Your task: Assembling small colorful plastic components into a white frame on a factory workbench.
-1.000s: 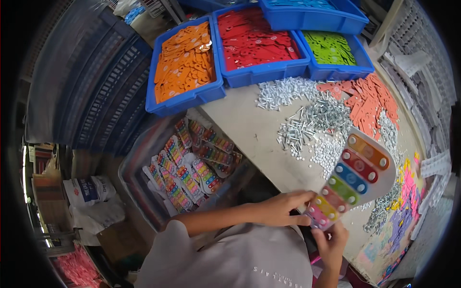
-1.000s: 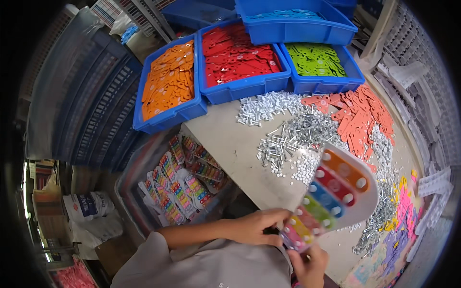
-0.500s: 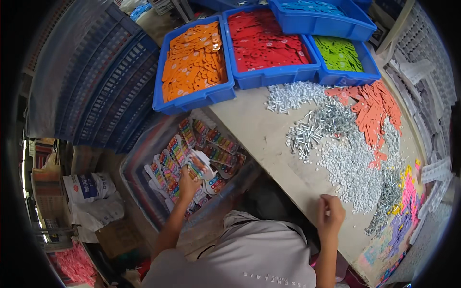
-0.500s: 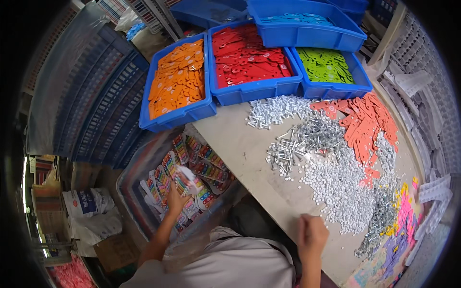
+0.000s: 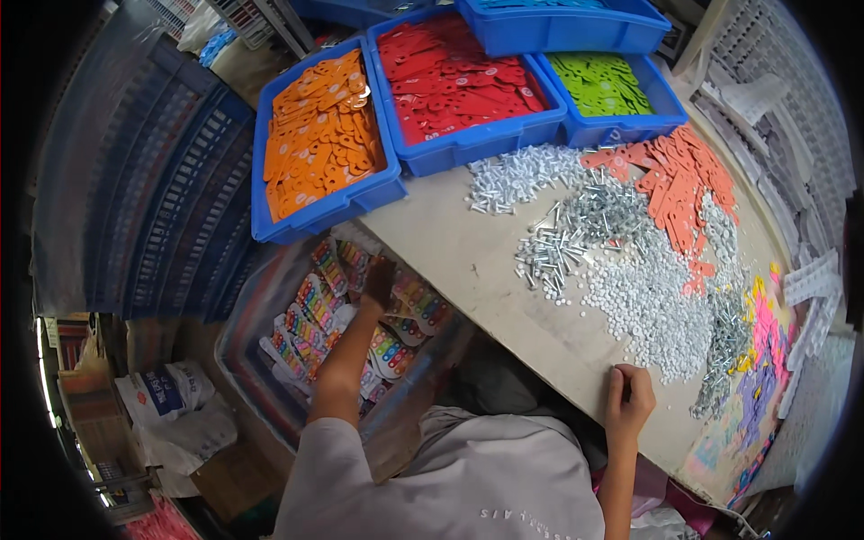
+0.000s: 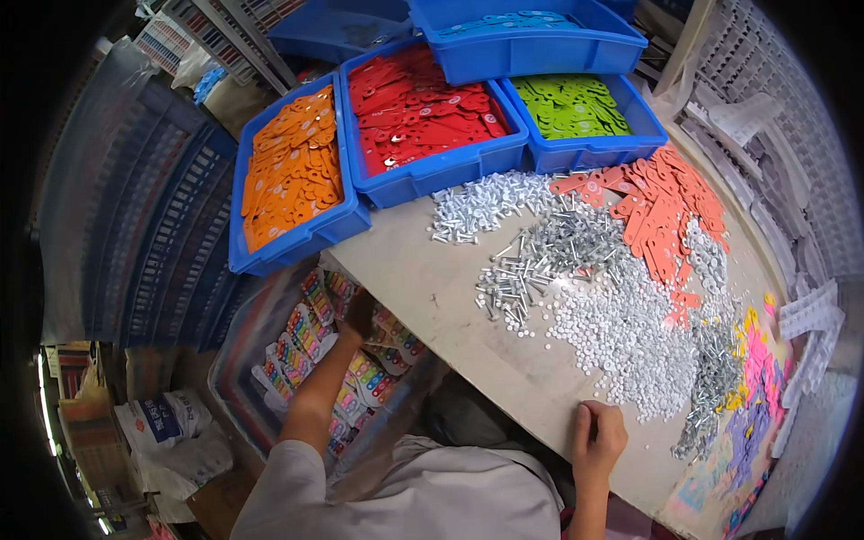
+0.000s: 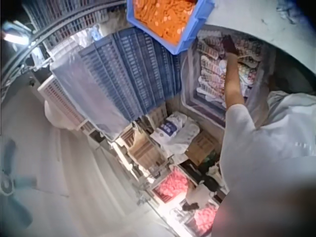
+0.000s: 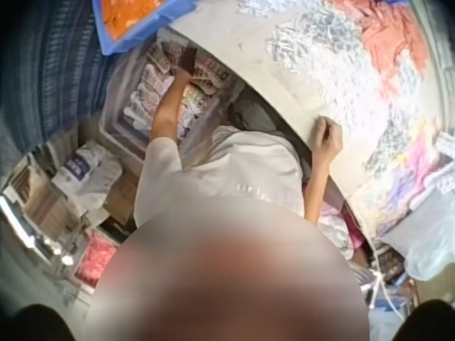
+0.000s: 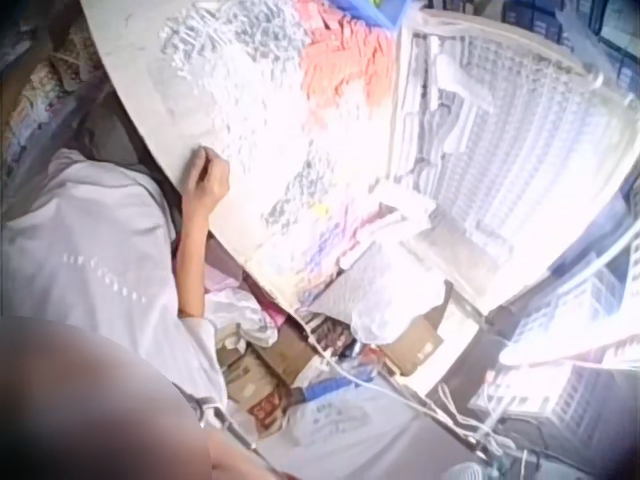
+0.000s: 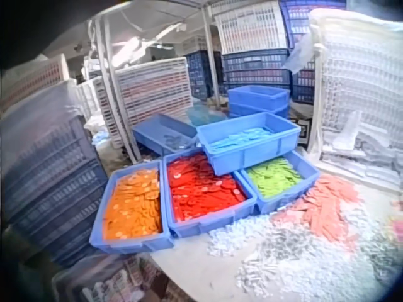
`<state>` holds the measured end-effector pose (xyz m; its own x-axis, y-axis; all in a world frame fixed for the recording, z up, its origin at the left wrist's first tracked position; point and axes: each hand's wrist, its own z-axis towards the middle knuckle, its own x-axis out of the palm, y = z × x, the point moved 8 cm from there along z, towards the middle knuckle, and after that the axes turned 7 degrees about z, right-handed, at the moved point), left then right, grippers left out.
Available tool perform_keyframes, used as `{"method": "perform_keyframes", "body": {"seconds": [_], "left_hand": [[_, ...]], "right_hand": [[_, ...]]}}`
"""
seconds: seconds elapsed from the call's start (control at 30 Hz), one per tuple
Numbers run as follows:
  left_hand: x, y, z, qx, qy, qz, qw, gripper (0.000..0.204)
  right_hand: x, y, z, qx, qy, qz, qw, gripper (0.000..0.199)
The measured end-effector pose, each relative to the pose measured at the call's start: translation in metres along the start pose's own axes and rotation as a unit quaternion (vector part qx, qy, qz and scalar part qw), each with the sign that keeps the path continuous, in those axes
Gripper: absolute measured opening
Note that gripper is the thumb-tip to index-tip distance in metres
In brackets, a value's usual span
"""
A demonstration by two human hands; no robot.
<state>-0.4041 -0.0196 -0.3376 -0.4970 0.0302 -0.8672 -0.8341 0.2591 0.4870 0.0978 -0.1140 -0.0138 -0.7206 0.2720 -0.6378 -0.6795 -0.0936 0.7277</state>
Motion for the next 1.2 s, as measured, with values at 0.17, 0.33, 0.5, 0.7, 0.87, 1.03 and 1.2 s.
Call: {"method": "perform_keyframes", "body": {"seconds": [0.17,0.33,0.5,0.7,0.87,1.03,1.2], "left_hand": [[-0.017,0.061,-0.019,-0.158,-0.133,-0.409,0.889,0.031],[-0.261,-0.008,-0.020,-0.098,-0.294,-0.514,0.799,0.024],[-0.432,-0.062,-0.023,0.112,-0.414,-0.545,0.720,0.042],[-0.446,-0.141,-0.008,0.265,-0.364,-0.555,0.699,0.042],[-0.445,-0.162,-0.003,0.302,-0.358,-0.521,0.714,0.034],[-0.443,-0.160,0.000,0.271,-0.312,-0.492,0.766,0.031],[-0.446,-0.164,-0.001,0.281,-0.305,-0.481,0.773,0.033]], "right_hand": [[-0.008,0.004,0.002,0.023,-0.014,0.016,0.999,0.003],[-0.025,0.007,0.005,-0.084,-0.061,-0.004,0.995,0.010],[-0.083,0.011,0.044,-0.169,-0.100,-0.096,0.976,0.019],[-0.233,-0.134,0.126,-0.012,-0.295,-0.176,0.939,0.032],[-0.377,-0.396,0.141,0.211,-0.466,-0.125,0.850,0.047],[-0.337,-0.413,0.180,0.326,-0.422,0.162,0.830,0.041],[-0.355,-0.359,0.194,0.238,-0.413,0.241,0.845,0.028]]}}
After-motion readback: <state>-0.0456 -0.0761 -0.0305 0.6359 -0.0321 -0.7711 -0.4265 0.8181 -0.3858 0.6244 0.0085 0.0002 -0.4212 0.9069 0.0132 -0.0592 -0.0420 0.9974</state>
